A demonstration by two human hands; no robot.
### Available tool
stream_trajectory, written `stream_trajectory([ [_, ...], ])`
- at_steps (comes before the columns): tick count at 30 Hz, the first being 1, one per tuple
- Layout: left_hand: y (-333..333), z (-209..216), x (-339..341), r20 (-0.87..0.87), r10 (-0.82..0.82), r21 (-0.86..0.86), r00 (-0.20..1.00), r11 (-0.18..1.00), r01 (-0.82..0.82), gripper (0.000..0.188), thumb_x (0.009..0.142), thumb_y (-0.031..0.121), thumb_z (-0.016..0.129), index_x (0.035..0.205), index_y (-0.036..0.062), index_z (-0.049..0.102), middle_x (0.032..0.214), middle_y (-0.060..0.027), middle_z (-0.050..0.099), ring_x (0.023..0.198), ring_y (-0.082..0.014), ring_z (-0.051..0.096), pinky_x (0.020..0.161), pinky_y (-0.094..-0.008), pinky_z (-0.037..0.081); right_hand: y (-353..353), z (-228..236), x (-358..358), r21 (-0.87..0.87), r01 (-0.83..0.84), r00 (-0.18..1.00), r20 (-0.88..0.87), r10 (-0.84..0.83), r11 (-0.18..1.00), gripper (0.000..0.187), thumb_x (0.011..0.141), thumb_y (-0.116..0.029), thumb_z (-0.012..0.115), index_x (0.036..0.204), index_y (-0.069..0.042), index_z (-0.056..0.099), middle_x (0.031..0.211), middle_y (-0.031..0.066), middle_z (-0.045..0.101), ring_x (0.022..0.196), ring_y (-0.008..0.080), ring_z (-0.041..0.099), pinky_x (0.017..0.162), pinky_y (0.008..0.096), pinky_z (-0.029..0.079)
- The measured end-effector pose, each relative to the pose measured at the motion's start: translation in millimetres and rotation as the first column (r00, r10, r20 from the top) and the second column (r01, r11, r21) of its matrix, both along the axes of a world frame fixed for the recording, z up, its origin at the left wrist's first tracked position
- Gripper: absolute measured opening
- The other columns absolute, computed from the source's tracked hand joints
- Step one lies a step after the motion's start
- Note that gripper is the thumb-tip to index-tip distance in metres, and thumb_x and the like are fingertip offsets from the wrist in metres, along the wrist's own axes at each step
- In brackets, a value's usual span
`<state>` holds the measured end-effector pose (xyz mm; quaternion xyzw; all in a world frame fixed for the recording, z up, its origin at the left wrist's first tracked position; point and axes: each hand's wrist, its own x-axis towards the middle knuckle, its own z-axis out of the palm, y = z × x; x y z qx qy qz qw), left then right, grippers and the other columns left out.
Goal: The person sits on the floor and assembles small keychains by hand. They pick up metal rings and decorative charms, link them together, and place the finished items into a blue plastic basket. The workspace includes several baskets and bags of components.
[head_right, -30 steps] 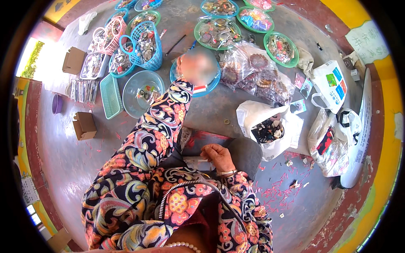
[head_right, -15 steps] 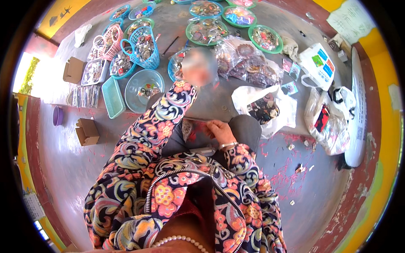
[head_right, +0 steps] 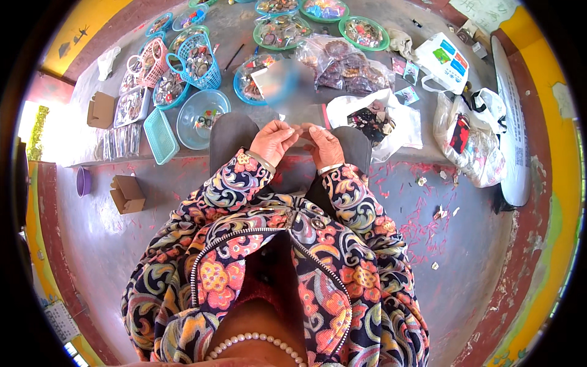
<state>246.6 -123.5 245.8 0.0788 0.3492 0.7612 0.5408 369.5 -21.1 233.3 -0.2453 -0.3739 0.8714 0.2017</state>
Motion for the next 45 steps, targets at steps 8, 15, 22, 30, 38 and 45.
stream_trajectory([
  [8,-19,8,-39,-0.361,-0.206,-0.236,0.910,0.964,0.125,0.044,0.079,0.016,0.062,0.115,0.0033,0.041,0.098,-0.0081,0.055,0.090,-0.0120,0.054,0.048,-0.0156,0.037,2,5,10,0.323,-0.061,0.996,0.084,0.035,0.944,0.016,0.083,-0.021,0.056,0.084,-0.007,0.061,0.076,-0.0004,0.060,0.070,0.0077,0.054,0.058,0.0209,0.038],
  [15,-25,-7,-42,-0.187,-0.481,-0.238,0.856,0.868,0.436,0.019,0.081,0.012,0.058,0.097,0.0007,0.055,0.084,-0.0092,0.063,0.057,-0.0052,0.055,0.036,-0.0137,0.030,7,-4,15,0.583,-0.317,0.945,0.263,0.195,0.748,0.019,0.082,-0.018,0.056,0.086,0.000,0.061,0.070,-0.0019,0.055,0.064,0.0052,0.048,0.057,0.0198,0.039],
  [22,-15,-5,-20,-0.218,-0.264,-0.292,0.940,0.936,0.196,0.016,0.080,0.011,0.060,0.091,-0.0013,0.058,0.081,-0.0094,0.063,0.059,-0.0101,0.059,0.043,-0.0166,0.044,4,4,14,0.424,-0.234,0.962,0.228,0.147,0.875,0.017,0.080,-0.016,0.060,0.088,-0.001,0.063,0.078,0.0024,0.062,0.068,0.0074,0.053,0.060,0.0210,0.039],
  [30,-16,-10,-22,-0.177,-0.263,-0.259,0.948,0.942,0.213,0.017,0.080,0.009,0.059,0.093,-0.0011,0.059,0.087,-0.0098,0.063,0.068,-0.0130,0.061,0.052,-0.0203,0.049,5,-6,11,0.423,-0.202,0.960,0.264,0.093,0.883,0.015,0.076,-0.014,0.065,0.084,-0.001,0.064,0.072,0.0001,0.061,0.064,0.0055,0.051,0.058,0.0195,0.039],
  [38,-17,-15,-24,-0.201,-0.289,-0.177,0.936,0.950,0.256,0.017,0.082,0.008,0.055,0.096,0.0004,0.058,0.092,-0.0081,0.062,0.081,-0.0129,0.060,0.060,-0.0212,0.050,3,-8,10,0.398,-0.174,0.963,0.261,0.071,0.901,0.013,0.074,-0.012,0.067,0.079,0.000,0.064,0.068,-0.0005,0.059,0.060,0.0047,0.049,0.055,0.0184,0.039],
  [45,-17,-22,-26,-0.186,-0.303,-0.162,0.935,0.948,0.275,0.019,0.082,0.009,0.055,0.099,0.0011,0.057,0.092,-0.0079,0.062,0.080,-0.0129,0.060,0.062,-0.0219,0.049,1,-5,8,0.416,-0.165,0.970,0.231,0.072,0.894,0.011,0.072,-0.009,0.069,0.071,-0.002,0.062,0.064,-0.0018,0.057,0.057,0.0038,0.047,0.053,0.0178,0.037],
])
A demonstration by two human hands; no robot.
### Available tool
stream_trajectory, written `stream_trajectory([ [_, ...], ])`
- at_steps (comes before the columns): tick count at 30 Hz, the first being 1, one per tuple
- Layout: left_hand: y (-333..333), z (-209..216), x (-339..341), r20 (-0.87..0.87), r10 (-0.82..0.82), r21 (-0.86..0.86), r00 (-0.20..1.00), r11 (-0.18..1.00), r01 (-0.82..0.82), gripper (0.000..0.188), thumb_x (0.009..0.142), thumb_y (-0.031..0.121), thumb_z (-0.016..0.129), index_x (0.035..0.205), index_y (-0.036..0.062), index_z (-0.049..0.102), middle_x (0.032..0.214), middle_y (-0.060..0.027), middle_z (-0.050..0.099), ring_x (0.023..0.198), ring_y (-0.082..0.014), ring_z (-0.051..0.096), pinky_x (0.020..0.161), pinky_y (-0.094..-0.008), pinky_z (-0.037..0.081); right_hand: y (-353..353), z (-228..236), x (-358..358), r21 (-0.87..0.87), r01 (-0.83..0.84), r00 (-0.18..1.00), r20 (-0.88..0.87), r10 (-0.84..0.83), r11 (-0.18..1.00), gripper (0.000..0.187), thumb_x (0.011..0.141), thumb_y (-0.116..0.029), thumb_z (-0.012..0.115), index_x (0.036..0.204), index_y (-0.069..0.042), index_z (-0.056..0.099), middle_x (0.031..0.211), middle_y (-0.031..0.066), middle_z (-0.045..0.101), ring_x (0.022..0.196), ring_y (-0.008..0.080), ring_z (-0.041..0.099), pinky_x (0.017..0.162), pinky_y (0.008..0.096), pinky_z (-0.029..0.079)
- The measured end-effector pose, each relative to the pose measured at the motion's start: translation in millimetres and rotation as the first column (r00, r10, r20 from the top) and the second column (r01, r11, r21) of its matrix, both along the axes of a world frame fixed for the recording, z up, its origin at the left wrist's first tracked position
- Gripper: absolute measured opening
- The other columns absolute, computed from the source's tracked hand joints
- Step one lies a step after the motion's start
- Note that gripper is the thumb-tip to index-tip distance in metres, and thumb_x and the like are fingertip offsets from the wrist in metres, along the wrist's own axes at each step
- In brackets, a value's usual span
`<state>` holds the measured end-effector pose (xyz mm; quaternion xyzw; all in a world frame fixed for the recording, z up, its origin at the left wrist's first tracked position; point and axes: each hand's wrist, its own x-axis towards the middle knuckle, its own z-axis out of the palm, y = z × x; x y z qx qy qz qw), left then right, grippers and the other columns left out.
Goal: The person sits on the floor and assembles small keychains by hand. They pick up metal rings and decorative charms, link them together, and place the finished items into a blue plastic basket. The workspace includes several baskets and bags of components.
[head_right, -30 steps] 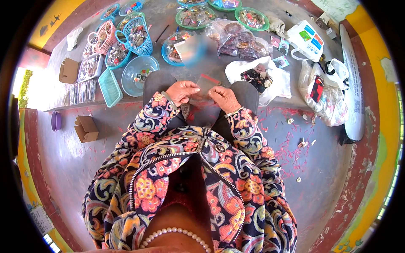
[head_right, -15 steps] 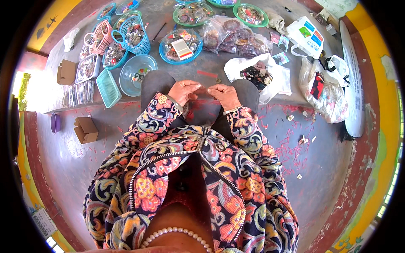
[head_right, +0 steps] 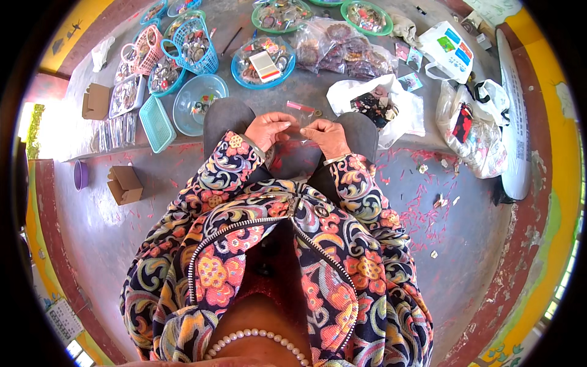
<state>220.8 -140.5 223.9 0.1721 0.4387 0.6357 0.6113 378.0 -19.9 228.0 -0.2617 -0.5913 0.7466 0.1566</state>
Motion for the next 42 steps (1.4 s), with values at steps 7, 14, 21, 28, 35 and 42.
stream_trajectory([
  [7,1,1,2,-0.005,-0.002,-0.011,1.000,1.000,0.002,0.020,0.083,0.009,0.054,0.100,0.0015,0.057,0.091,-0.0071,0.061,0.079,-0.0130,0.059,0.063,-0.0231,0.049,2,-7,-2,0.087,0.017,0.999,0.036,-0.020,0.996,0.018,0.069,-0.010,0.072,0.062,-0.004,0.056,0.058,-0.0037,0.052,0.054,0.0028,0.044,0.048,0.0185,0.035],
  [14,2,-7,0,0.035,-0.034,0.008,0.999,0.999,0.034,0.024,0.084,0.011,0.052,0.106,0.0019,0.052,0.096,-0.0069,0.058,0.083,-0.0163,0.059,0.066,-0.0307,0.051,-3,3,-3,0.234,0.012,0.996,0.088,-0.033,0.972,0.021,0.068,-0.010,0.072,0.060,-0.004,0.054,0.056,-0.0023,0.052,0.053,0.0031,0.045,0.047,0.0191,0.037],
  [21,2,1,0,-0.017,-0.006,0.060,1.000,0.998,0.007,0.030,0.081,0.012,0.056,0.110,0.0062,0.049,0.111,-0.0096,0.052,0.099,-0.0184,0.053,0.069,-0.0308,0.050,-8,10,-4,0.149,-0.091,0.993,0.089,0.078,0.985,0.022,0.067,-0.008,0.072,0.059,-0.005,0.052,0.057,-0.0021,0.052,0.053,0.0043,0.045,0.049,0.0200,0.036],
  [28,-1,-2,-11,0.016,-0.092,0.150,0.996,0.985,0.088,0.011,0.078,0.011,0.060,0.085,0.0062,0.053,0.104,-0.0111,0.056,0.087,-0.0151,0.057,0.067,-0.0260,0.049,-5,7,-3,0.059,-0.234,0.970,0.073,0.230,0.970,0.021,0.065,-0.006,0.072,0.060,-0.006,0.052,0.056,-0.0039,0.049,0.054,0.0040,0.042,0.049,0.0203,0.034],
  [35,-2,-5,-14,0.116,-0.104,0.134,0.988,0.987,0.089,0.011,0.076,0.006,0.060,0.081,0.0046,0.051,0.093,-0.0121,0.059,0.078,-0.0145,0.059,0.066,-0.0276,0.050,1,-1,0,0.038,-0.222,0.973,0.067,0.220,0.974,0.019,0.068,-0.004,0.071,0.064,-0.006,0.052,0.061,-0.0066,0.047,0.056,0.0026,0.041,0.051,0.0178,0.032],
  [42,-5,5,-19,0.028,-0.326,0.028,0.945,0.945,0.325,0.021,0.074,0.000,0.059,0.093,0.0021,0.051,0.087,-0.0085,0.059,0.080,-0.0161,0.059,0.070,-0.0293,0.050,-1,13,2,0.046,-0.360,0.928,0.119,0.353,0.932,0.020,0.066,-0.008,0.072,0.062,-0.004,0.053,0.060,-0.0025,0.051,0.057,0.0058,0.045,0.053,0.0210,0.037],
])
